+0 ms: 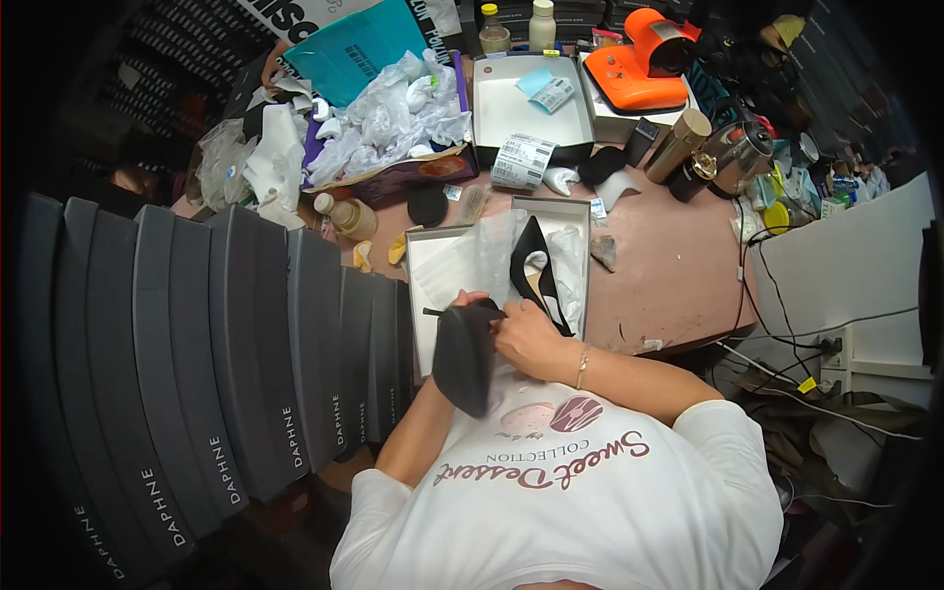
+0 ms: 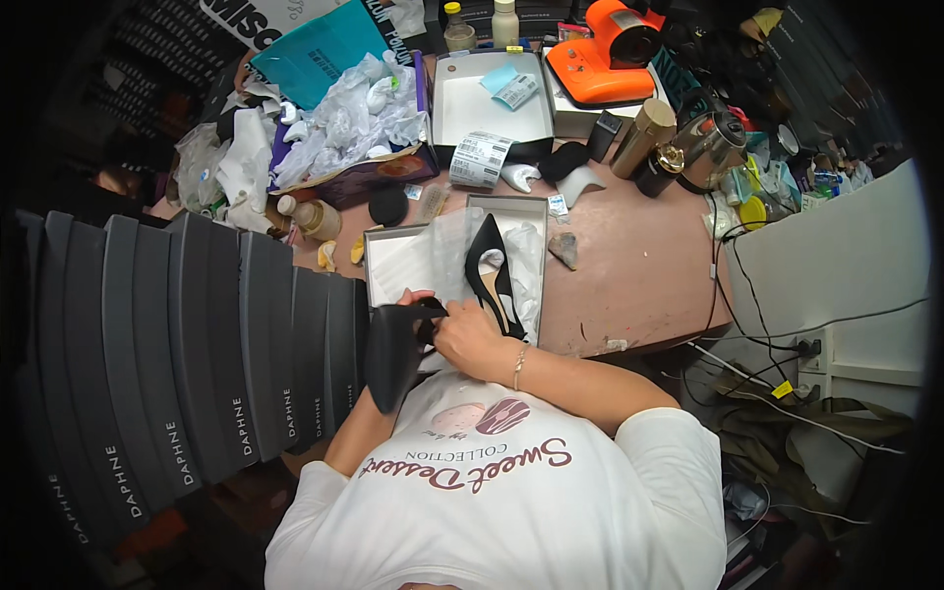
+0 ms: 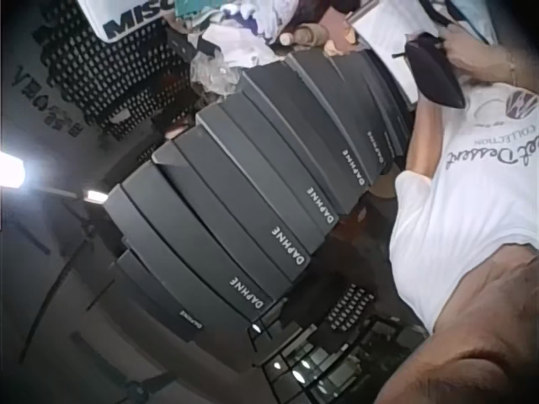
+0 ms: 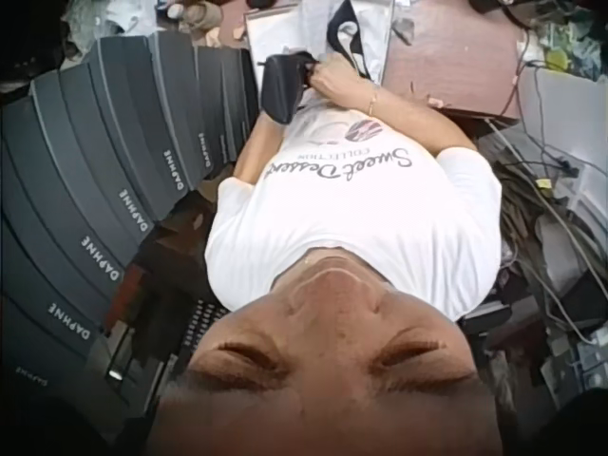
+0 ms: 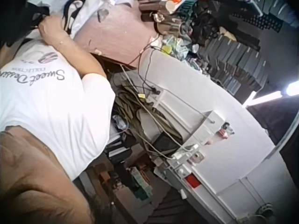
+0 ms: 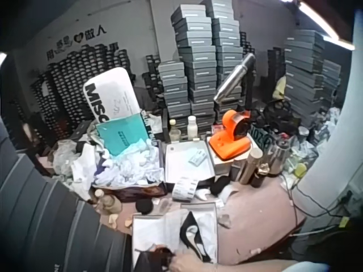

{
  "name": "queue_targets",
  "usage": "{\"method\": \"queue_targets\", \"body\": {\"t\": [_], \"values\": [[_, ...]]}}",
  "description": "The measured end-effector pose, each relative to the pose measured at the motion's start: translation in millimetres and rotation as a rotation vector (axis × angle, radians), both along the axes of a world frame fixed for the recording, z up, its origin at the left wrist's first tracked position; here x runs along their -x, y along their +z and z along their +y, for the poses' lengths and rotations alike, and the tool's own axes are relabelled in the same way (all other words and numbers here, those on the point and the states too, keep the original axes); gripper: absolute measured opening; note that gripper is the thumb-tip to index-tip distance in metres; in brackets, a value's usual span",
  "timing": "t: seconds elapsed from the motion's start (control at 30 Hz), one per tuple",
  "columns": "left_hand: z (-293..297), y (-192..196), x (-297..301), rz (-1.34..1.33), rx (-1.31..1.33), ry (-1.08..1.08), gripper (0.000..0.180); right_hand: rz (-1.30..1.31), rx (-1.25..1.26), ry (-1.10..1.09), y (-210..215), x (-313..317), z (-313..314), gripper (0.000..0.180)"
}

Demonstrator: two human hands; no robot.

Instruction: The person is inspecting, cleaning with a brush and sponge, and then packaging pairs of shoes into boxes with protective wrapping.

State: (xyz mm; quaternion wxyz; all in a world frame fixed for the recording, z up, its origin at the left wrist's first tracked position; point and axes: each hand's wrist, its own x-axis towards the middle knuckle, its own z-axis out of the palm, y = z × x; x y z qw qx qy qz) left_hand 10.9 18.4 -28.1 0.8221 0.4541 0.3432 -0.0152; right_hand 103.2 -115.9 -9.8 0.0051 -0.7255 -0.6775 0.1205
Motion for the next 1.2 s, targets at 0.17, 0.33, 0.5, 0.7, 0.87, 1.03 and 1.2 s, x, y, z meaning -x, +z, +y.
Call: {"method": "queue_targets", "body": {"t": [0.17, 0.33, 0.5, 0.7, 0.87, 1.03, 1.2], "values": [[36.3, -32.4, -8.2, 0.004, 0.115, 0.687, 0.029, 0.789, -0.277, -0.452, -8.6, -41.7, -55.1, 0.032], [-16.0, -16.2, -34.6, -0.164, -0.593, 0.362, 0.054, 0.72, -0.78, -0.602, -2.5, -24.0, -2.8, 0.068], [-20.0, -2.0, 4.7, -0.268, -0.974, 0.029, 0.051, 1.439, -0.555, -0.676, -13.9, -36.8, -18.3, 0.034], [-5.4, 20.9, 23.5, -0.336, -1.22, -0.146, 0.067, 1.785, -0.517, -0.625, -24.9, -22.8, -17.4, 0.029], [-1.1, 18.7, 29.0, -0.324, -1.09, -0.234, 0.083, 1.825, -0.44, -0.604, -29.8, -25.2, -14.8, 0.03], [40.6, 11.2, 37.0, -0.34, -0.399, -0.313, 0.102, 1.827, -0.179, -0.669, -16.1, -34.9, -13.9, 0.034], [33.1, -3.8, 22.1, -0.224, 0.042, -0.279, 0.083, 1.743, 0.034, -0.448, -16.1, -33.9, 5.4, 0.04]]}}
